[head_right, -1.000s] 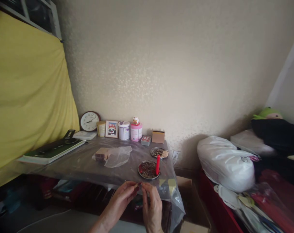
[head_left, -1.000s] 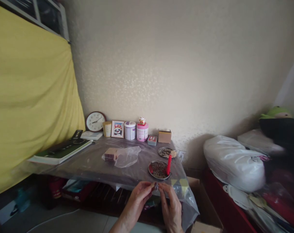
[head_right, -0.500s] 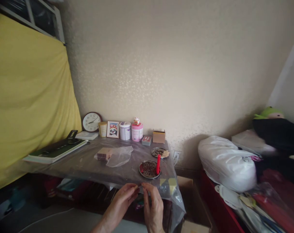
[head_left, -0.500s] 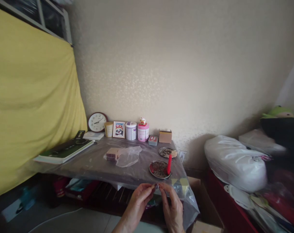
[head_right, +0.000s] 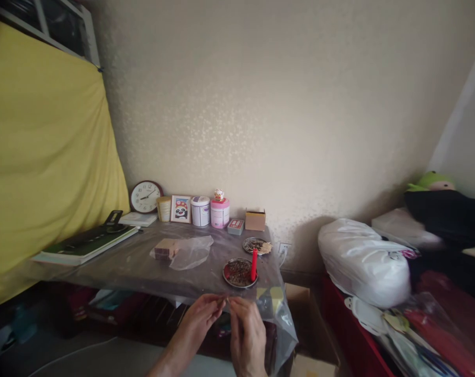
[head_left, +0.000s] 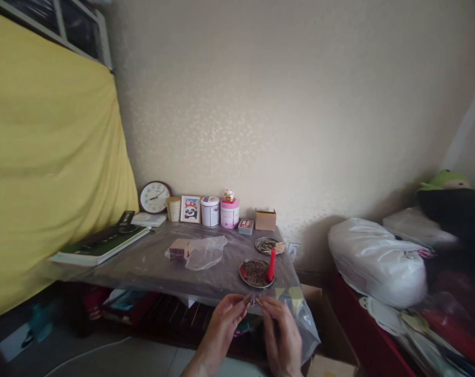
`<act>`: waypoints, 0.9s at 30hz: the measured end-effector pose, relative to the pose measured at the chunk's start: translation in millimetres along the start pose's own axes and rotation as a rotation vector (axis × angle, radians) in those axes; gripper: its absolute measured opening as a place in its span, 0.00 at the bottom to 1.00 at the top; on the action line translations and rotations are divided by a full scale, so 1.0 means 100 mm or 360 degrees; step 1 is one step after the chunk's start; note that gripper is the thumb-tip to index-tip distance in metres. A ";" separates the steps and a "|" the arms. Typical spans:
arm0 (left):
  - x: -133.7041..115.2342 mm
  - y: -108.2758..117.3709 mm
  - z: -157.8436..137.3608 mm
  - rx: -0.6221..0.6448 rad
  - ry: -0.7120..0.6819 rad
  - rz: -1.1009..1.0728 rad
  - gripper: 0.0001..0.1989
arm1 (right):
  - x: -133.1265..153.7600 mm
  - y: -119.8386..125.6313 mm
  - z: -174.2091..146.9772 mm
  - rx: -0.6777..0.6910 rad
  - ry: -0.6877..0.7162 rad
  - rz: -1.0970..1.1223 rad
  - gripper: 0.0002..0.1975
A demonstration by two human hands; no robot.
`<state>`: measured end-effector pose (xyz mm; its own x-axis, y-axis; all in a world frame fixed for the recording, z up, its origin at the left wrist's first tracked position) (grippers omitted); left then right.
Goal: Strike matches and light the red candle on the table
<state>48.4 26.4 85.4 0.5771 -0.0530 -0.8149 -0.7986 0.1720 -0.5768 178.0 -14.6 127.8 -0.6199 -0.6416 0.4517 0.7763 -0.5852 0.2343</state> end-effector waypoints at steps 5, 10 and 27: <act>-0.07 -0.05 -0.04 0.0019 0.0013 0.0018 0.09 | -0.47 0.05 0.00 -0.0108 -0.0304 -0.0231 0.12; -0.01 0.11 0.01 -0.0043 0.0028 0.0034 0.08 | -0.57 0.19 0.01 -0.0193 -0.0548 -0.0080 0.13; -0.03 0.68 0.31 -0.0336 0.0000 0.0178 0.14 | -0.53 0.27 0.20 -0.0368 -0.0638 -0.0001 0.13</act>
<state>-2.4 68.8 50.4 0.4830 -0.0449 -0.8745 -0.8756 -0.0327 -0.4819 234.1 13.8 126.8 -0.4919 -0.4257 0.7595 0.7022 -0.7097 0.0570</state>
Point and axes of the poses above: each hand's wrist, its own z-axis towards the middle knuckle, its own y-axis out of the back of the hand, x = y × z, the point moved 8 cm from there along z, towards the middle knuckle, and after that the axes turned 5 degrees about -x, right-handed, at the moved point
